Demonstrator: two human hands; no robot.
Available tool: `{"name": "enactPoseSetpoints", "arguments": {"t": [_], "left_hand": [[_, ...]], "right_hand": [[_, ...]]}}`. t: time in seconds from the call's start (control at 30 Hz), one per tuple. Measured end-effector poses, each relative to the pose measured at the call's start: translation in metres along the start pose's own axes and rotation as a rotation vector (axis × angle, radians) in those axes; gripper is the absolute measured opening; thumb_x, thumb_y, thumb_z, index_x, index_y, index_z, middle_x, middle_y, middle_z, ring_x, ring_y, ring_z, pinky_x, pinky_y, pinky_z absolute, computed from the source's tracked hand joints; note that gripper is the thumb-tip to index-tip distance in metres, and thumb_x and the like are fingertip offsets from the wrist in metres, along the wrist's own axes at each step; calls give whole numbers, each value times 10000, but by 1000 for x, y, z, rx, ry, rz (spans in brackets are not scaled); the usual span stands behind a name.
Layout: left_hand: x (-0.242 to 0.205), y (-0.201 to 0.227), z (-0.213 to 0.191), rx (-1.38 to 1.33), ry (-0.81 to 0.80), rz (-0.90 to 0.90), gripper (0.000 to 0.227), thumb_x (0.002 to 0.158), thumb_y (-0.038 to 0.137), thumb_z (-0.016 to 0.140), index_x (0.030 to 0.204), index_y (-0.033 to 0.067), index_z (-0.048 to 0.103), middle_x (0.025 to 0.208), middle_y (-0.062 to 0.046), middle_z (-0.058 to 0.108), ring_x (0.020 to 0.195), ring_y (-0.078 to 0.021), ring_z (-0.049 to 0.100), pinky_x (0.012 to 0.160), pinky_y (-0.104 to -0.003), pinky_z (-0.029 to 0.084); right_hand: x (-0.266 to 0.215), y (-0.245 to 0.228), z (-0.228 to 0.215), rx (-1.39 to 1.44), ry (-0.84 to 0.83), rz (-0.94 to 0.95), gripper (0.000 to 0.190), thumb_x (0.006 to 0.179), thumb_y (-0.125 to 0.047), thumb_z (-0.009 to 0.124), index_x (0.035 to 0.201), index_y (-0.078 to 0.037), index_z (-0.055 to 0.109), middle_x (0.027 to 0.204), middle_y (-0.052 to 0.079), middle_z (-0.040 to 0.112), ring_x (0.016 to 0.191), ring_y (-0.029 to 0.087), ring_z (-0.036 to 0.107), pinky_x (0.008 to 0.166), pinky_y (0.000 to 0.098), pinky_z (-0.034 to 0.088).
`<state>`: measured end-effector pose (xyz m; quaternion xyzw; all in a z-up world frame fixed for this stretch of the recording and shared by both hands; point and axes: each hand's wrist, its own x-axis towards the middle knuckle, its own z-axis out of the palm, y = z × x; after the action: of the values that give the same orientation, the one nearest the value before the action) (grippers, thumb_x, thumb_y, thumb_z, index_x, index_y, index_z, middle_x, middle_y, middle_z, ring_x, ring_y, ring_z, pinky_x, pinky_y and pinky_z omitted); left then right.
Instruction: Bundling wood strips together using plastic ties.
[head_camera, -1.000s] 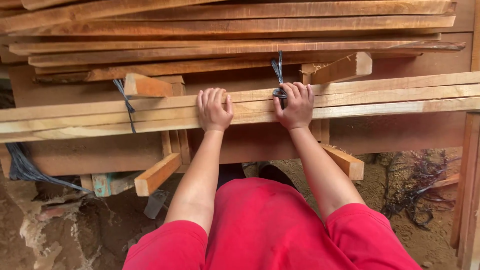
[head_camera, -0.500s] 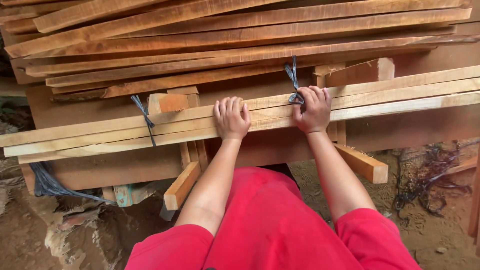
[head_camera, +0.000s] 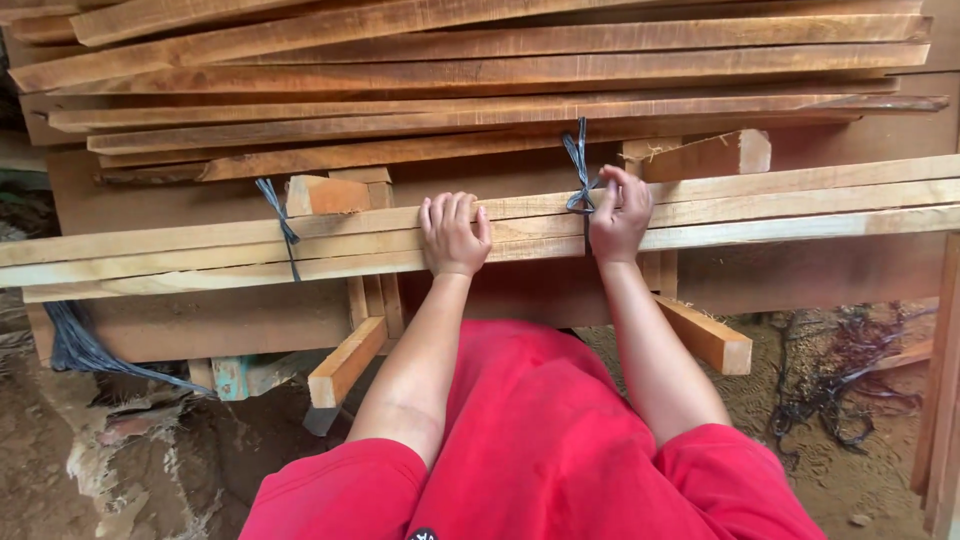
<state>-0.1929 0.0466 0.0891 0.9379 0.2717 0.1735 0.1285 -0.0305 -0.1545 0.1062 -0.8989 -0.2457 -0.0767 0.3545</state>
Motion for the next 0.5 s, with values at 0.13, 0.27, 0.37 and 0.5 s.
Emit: {"name": "enactPoseSetpoints", "arguments": {"t": [0.13, 0.27, 0.37, 0.5], "left_hand": [[8, 0, -1, 12, 3, 0, 239, 934, 296, 539, 1114, 207, 669, 1105, 8, 673, 1187, -215, 596, 1179, -471, 335], [3, -5, -1, -21, -39, -6, 265, 943, 249, 509, 1149, 208, 670, 1129, -2, 673, 1211, -219, 591, 1196, -469, 319], [2, -3, 1, -26, -36, -31, 273, 904, 241, 545, 1142, 217, 677, 1137, 6, 668, 1221, -209, 581, 1197, -470, 319], [2, -1, -4, -28, -39, -48, 265, 923, 251, 516, 1133, 224, 675, 1134, 23, 669, 1212, -204, 584, 1201, -466, 316]], "right_hand": [[52, -67, 7, 227, -61, -191, 155, 927, -175, 691, 1065, -217, 749, 988, -52, 748, 934, 193, 697, 947, 341, 472], [71, -62, 49, -101, -1177, 67, 752, 758, -776, 694, 1203, -171, 738, 1161, 113, 765, 1137, 378, 696, 1015, 510, 541], [72, -45, 72, -239, -1390, -12, 846, 591, -758, 805, 1240, -233, 662, 1261, 59, 699, 1203, 333, 674, 1061, 482, 521], [105, -97, 54, -338, -1681, 53, 1141, 524, -931, 749, 1380, -182, 660, 1337, 168, 695, 1284, 362, 632, 1095, 471, 497]]}}
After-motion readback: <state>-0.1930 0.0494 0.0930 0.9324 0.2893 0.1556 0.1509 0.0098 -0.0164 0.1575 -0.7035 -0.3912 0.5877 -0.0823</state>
